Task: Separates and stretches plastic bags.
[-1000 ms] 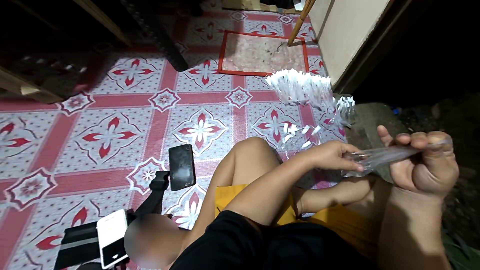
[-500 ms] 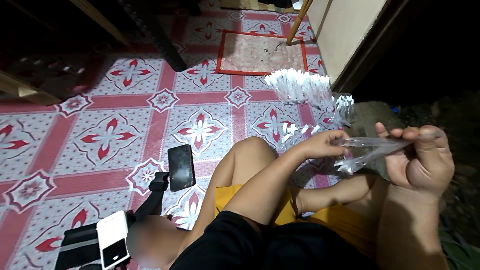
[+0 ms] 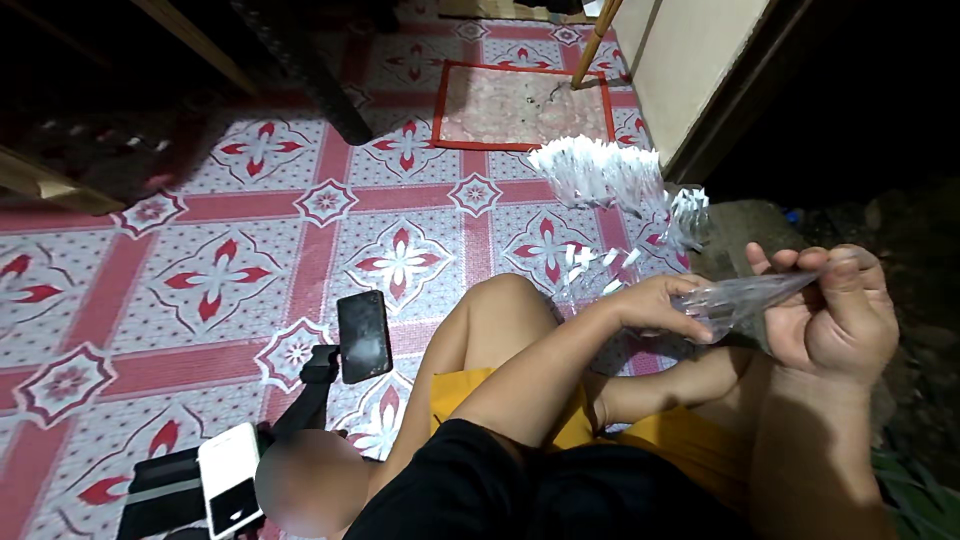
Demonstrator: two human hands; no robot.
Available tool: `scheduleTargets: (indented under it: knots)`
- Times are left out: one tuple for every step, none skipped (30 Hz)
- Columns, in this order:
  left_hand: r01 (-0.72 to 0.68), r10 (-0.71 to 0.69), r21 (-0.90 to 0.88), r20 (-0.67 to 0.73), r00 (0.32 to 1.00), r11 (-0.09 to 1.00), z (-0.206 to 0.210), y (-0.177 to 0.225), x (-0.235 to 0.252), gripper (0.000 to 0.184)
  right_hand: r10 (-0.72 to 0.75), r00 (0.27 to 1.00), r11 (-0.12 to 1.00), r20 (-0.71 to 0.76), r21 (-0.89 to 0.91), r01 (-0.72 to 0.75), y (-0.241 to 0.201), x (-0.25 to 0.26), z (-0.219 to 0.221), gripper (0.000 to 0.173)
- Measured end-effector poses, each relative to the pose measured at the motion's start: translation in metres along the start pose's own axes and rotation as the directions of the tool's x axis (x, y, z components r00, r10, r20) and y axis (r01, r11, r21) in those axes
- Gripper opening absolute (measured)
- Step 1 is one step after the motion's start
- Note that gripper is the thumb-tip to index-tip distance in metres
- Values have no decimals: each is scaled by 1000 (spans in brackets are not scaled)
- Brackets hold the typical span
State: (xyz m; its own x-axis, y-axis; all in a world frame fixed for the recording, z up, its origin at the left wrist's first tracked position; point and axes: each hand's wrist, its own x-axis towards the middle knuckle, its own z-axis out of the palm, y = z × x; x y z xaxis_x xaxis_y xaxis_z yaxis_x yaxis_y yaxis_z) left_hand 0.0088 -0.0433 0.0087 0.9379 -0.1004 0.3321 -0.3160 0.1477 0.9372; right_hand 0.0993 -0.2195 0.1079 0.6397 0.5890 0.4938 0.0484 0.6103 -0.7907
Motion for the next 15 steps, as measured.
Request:
scheduleTargets:
  knots:
    - [14,-14,-74,7,1000,997,5,-9,1,43,3,1000,1000,0,-3,-3,1,0,-1,21]
    - [34,-32,-117,13,999,993,11,-22,4,45,3,1000,1000,3,-11,-3,3,-1,-1,21]
    - [37,-33,-160,31,999,986,17,-36,8,47,1,1000,1000,6,-24,-1,5,-1,-2,21]
    - [35,-26,-199,48,998,979,23,-47,12,47,0,1000,999,5,-40,1,6,-1,-3,21]
    - [26,-14,-232,54,998,972,28,-59,15,45,1,1000,999,4,-51,-1,6,-1,-3,20]
    - [24,-12,-249,47,999,968,31,-72,18,43,2,1000,998,2,-55,-2,7,0,-4,20]
    - [27,-20,-255,31,999,967,33,-82,20,44,0,1000,998,-2,-58,0,7,-1,-5,20]
    - [46,-43,-240,17,999,970,34,-90,22,47,-4,1000,998,-7,-64,4,6,-1,-8,20]
    - [76,-76,-201,7,997,977,34,-97,23,53,-8,1000,997,-14,-71,7,6,-2,-10,20]
    - [119,-120,-130,-1,993,984,32,-104,24,59,-10,1000,997,-21,-75,8,6,-2,-11,19]
    - [173,-173,-44,2,985,984,29,-111,25,68,-5,1000,997,-24,-76,3,8,-3,-13,18]
    - [225,-227,60,18,974,973,22,-118,22,80,7,1000,998,-26,-66,-9,11,-4,-17,18]
    - [274,-286,206,30,958,939,13,-123,17,90,23,999,998,-31,-50,-25,17,-5,-24,18]
    - [324,-355,382,13,935,866,2,-126,9,95,40,998,998,-47,-41,-42,22,-7,-32,18]
    - [381,-431,555,-45,901,739,-11,-126,0,91,54,996,998,-68,-41,-57,26,-8,-41,19]
